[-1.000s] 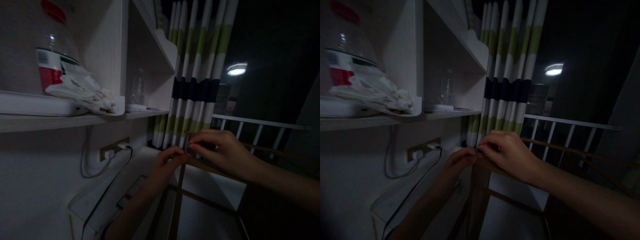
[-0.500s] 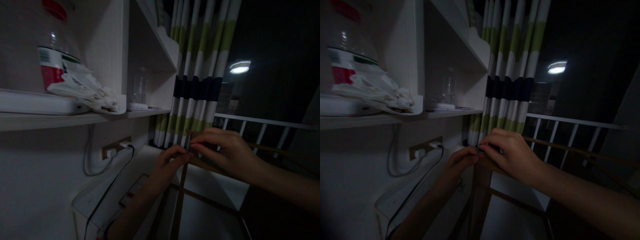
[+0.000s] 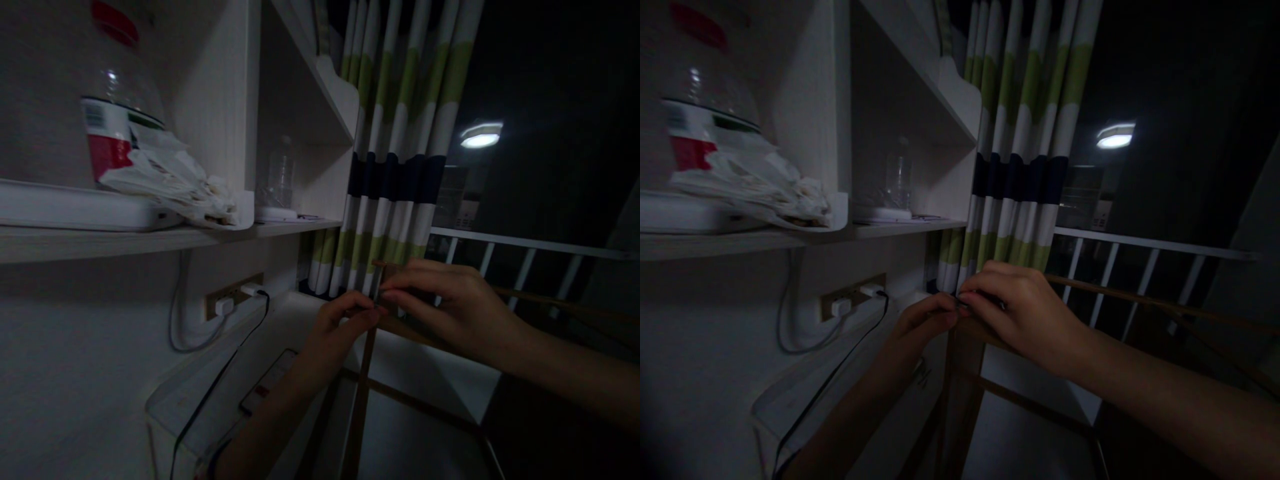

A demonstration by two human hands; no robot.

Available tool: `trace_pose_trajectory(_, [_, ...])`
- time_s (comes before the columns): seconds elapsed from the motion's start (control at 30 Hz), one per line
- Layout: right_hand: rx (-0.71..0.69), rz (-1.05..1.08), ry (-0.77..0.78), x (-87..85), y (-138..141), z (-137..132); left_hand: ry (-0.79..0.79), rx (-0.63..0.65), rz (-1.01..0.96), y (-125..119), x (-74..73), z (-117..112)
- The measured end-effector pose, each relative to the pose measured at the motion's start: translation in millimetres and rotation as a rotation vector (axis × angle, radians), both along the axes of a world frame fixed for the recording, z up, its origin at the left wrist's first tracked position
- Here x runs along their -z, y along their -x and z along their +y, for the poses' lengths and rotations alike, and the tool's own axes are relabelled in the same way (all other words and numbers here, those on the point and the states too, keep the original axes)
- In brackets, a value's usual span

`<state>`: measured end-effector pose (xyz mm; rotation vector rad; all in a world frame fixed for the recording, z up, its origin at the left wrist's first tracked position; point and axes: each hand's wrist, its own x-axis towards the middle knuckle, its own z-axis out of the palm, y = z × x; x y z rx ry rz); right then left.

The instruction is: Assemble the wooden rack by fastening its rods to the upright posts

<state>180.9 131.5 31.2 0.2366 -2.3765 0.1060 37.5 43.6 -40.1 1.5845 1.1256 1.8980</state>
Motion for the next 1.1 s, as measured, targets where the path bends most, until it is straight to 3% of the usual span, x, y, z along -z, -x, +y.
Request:
trace_pose_trajectory(0.43, [0.038, -0.085, 0.012, -3.9, 1.6, 1.9, 0.027, -0.037, 0.024, 1.2, 2.0, 1.1])
trace_pose_trajectory(1.1, [-0.003, -0.041, -0.036, -3.9, 0.6, 0.7, -0.001, -0.048, 0.087, 4.1, 4.6, 1.4])
